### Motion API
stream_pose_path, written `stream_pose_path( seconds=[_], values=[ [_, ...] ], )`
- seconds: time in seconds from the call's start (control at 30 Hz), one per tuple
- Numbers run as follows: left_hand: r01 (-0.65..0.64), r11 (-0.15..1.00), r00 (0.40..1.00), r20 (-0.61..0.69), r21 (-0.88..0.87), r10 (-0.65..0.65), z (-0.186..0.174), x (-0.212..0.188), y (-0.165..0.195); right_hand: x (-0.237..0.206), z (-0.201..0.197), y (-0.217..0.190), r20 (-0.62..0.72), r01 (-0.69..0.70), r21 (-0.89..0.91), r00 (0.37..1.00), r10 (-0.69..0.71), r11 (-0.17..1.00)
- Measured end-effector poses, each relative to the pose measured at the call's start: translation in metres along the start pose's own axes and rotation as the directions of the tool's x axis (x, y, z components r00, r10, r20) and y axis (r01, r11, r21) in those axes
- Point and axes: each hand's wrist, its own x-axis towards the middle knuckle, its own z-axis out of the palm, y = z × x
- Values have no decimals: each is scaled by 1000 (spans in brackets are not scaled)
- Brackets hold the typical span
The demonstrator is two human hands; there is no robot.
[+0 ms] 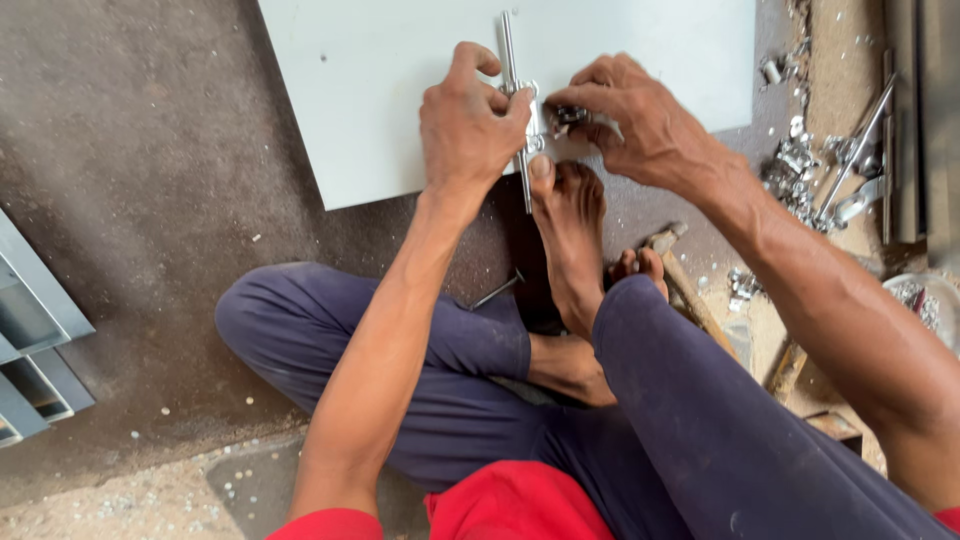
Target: The person sits on the floor and assembles metal boxes by hammering small metal pieces into pre-drilled holes on a white panel. They use a hammer and a metal punch to secure the pieces, then attach a metal frame to the panel and insert a locking mechanism.
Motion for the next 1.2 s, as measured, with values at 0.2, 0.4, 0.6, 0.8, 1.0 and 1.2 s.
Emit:
stream_pose_path(
  seconds=[0.2, 0.4, 0.6, 0.8, 1.0, 1.2],
  values=[
    [92, 992, 994, 48, 90, -96, 8, 33, 0, -2, -2, 2, -4, -26, -31, 1000, 26, 999],
    [-13, 1000, 995, -101, -2, 13, 8, 47, -4, 0, 0, 3, -17, -9, -17, 1000, 9, 1000],
    [32, 998, 997, -70, 53, -28, -2, 56, -3, -28, -2, 17, -222, 53, -3, 974, -53, 999],
    [-182, 949, 969, 214, 258, 127, -34, 38, -18, -132, 14, 70, -653, -419, 31, 679, 336, 907],
    [-209, 932, 951, 285, 297, 122, -31, 33, -25, -143, 78, 106, -635, -408, -35, 714, 295, 912],
    [-143, 929, 949, 314, 340, 31, -33, 39, -19, -136, 70, 88, -480, -525, 131, 708, 518, 841]
  ],
)
